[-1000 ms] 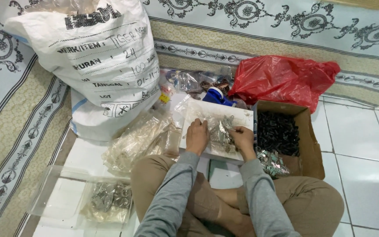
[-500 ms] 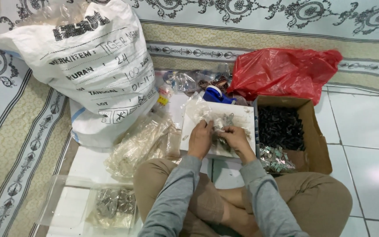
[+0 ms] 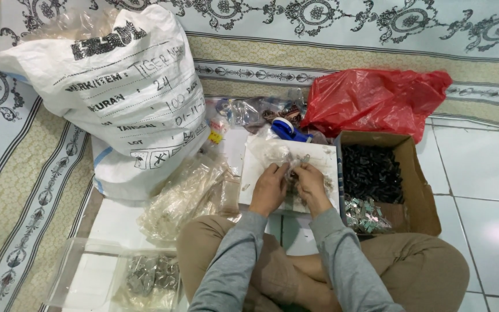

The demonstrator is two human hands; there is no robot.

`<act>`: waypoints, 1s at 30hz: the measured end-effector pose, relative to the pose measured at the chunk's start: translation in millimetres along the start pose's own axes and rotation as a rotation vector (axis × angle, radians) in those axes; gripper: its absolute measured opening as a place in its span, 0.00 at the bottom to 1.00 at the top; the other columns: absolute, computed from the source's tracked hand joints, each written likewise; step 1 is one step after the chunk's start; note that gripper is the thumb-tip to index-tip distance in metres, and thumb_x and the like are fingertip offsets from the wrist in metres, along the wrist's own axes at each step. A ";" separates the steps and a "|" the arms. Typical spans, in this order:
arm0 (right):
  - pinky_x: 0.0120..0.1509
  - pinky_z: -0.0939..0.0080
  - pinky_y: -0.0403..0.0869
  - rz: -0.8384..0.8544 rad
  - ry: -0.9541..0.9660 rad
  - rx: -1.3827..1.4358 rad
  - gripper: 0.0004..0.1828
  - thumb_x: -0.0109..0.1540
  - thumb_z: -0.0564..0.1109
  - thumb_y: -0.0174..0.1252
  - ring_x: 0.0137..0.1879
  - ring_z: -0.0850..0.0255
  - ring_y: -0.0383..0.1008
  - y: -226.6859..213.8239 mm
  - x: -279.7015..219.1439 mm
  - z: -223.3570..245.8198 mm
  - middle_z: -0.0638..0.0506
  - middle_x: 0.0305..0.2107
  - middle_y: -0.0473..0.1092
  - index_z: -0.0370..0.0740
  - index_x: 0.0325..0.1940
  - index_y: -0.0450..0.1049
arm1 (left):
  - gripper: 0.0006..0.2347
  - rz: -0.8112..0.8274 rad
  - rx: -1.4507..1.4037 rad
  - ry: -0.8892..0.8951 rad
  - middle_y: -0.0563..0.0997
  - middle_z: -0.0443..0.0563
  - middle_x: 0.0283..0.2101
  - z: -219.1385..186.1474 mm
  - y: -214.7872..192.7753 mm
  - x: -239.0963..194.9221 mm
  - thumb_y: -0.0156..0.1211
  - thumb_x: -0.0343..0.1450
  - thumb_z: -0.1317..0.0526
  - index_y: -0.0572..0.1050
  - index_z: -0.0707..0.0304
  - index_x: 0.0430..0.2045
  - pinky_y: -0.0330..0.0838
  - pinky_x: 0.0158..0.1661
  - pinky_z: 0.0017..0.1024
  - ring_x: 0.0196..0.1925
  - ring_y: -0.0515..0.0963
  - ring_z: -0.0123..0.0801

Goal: The person sits on the floor and sorts small metal parts from a white box into a cardboard box. They handle the parts by hand, picking them up and placing them into the cardboard box.

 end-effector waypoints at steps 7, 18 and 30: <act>0.47 0.57 0.78 -0.116 -0.026 0.208 0.16 0.58 0.38 0.65 0.44 0.55 0.75 45.1 -10.9 14.0 0.41 0.38 0.72 0.29 0.49 0.77 | 0.20 -0.010 -0.047 -0.104 0.76 0.61 0.43 20.2 4.8 7.2 0.60 0.68 0.70 0.72 0.71 0.57 0.78 0.47 0.39 0.46 0.81 0.50; 0.50 0.52 0.77 -0.082 -0.398 -0.601 0.15 0.63 0.48 0.63 0.47 0.54 0.79 -43.2 -16.5 65.3 0.44 0.39 0.78 0.43 0.51 0.81 | 0.12 -0.083 0.123 -0.178 0.77 0.57 0.36 29.8 2.7 10.8 0.61 0.68 0.67 0.78 0.68 0.45 0.73 0.41 0.36 0.40 0.80 0.44; 0.61 0.41 0.67 -0.073 -0.538 -0.942 0.43 0.54 0.60 0.69 0.58 0.35 0.65 10.1 -110.8 112.7 0.31 0.48 0.66 0.25 0.61 0.71 | 0.10 -0.152 -0.013 -0.211 0.78 0.61 0.32 30.7 -5.9 6.7 0.59 0.68 0.70 0.81 0.73 0.40 0.75 0.34 0.36 0.34 0.81 0.48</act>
Point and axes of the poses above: each hand's wrist, its own x-axis towards the middle knuckle, its own y-axis out of the palm, z = x × y, the point moved 6 cm from there along x, towards the middle knuckle
